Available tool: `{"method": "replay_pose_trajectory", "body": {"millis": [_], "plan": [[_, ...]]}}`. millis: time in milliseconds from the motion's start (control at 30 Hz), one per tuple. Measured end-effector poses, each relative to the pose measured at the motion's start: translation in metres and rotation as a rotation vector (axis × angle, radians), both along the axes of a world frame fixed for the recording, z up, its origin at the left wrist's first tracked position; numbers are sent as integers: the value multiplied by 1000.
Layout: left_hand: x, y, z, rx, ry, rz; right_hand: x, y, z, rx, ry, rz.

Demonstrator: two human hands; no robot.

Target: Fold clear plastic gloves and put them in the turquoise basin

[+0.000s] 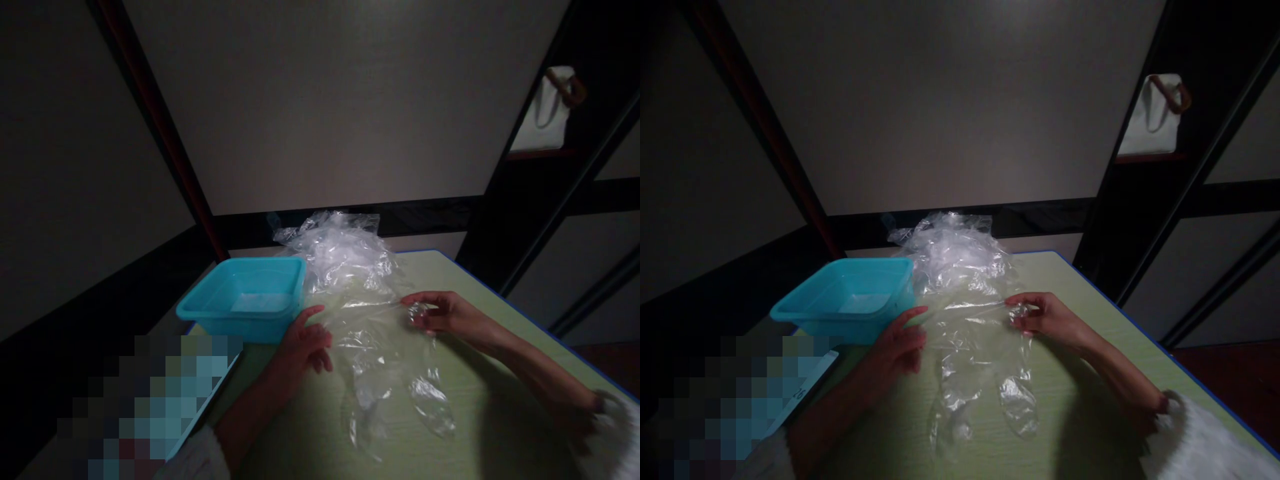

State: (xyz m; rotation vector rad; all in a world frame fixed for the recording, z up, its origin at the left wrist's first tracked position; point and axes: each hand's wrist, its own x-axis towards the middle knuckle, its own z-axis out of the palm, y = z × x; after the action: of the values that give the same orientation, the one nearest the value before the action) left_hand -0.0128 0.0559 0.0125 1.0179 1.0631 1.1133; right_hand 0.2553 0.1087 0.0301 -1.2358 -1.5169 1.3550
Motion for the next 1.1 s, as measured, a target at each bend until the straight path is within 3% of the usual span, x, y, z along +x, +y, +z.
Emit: {"method": "replay_pose_trajectory", "body": {"millis": [100,300,367,467,533,600,767,867,967,1033,1100], "plan": [[5,5,-8,31,210,115,6,6,-9,82,-102,-29],[9,2,-16,149,410,254,12,13,-17,132,-153,-76],[8,-1,-18,276,565,312,12,12,-18,135,-152,-80],[8,-8,-20,631,765,373,8,10,-18,137,-158,-81],[10,-14,-19,859,830,293,5,8,-19,146,-167,-89],[14,-21,-18,931,847,118,3,7,-19,160,-176,-105],[21,-37,-10,742,874,-238,2,7,-21,178,-211,-140],[22,-42,-6,770,921,-400,2,8,-24,185,-243,-143],[23,-43,-8,875,975,-414,4,10,-25,199,-284,-147],[23,-41,-12,940,963,-344,4,10,-23,224,-319,-173],[23,-38,-15,973,907,-258,2,6,-15,350,-373,-209]]}}
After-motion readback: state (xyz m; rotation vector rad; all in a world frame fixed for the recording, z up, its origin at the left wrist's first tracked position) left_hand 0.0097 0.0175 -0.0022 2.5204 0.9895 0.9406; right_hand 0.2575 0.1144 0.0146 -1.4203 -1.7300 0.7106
